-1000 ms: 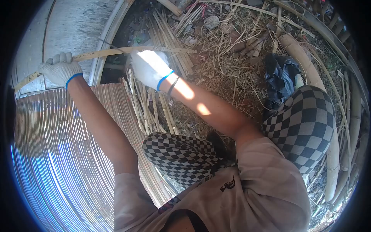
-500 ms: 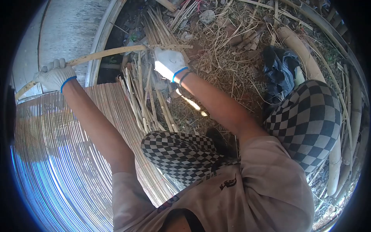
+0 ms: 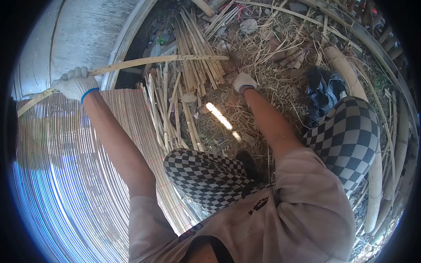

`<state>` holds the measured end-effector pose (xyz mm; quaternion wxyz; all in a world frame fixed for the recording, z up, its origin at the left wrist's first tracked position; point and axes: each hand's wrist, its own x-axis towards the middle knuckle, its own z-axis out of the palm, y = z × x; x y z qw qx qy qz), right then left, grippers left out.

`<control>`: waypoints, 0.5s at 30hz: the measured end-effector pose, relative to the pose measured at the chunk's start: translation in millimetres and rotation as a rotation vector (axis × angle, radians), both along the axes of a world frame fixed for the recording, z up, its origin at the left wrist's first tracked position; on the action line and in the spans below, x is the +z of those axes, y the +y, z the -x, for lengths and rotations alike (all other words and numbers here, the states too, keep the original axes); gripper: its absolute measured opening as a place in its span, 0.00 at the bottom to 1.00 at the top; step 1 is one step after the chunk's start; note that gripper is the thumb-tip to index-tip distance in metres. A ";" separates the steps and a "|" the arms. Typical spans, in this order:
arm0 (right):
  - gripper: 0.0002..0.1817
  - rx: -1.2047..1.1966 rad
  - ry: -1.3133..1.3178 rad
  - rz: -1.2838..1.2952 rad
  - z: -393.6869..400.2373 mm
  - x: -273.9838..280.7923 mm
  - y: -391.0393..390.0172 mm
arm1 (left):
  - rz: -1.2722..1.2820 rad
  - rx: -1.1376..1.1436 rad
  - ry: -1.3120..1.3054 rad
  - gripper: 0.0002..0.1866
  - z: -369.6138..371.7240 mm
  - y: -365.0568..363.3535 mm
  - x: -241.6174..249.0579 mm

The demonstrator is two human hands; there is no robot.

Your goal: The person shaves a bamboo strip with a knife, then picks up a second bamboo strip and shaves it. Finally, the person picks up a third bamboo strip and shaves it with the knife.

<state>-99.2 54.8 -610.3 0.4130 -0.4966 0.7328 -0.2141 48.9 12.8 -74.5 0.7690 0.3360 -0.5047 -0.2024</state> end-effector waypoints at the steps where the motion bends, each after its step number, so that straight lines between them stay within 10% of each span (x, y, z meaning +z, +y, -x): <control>1: 0.15 0.107 0.086 -0.079 10.8 -20.9 5.7 | -0.006 -0.025 0.010 0.27 -3.4 -1.1 -1.3; 5: 0.15 0.812 0.669 0.032 3.1 34.7 3.5 | -0.056 -0.196 -0.013 0.23 -19.8 -1.2 -3.8; 9: 0.23 -0.100 0.064 -0.124 -1.3 78.9 9.9 | -0.084 -0.103 -0.112 0.26 -18.1 -9.3 -43.6; 11: 0.40 -0.118 0.127 0.127 0.2 76.1 -5.4 | -0.113 -0.147 0.058 0.25 -18.7 -1.2 -34.6; 15: 0.40 0.044 0.252 0.572 -5.7 172.9 33.1 | -0.063 -0.316 0.044 0.22 -36.0 11.5 16.4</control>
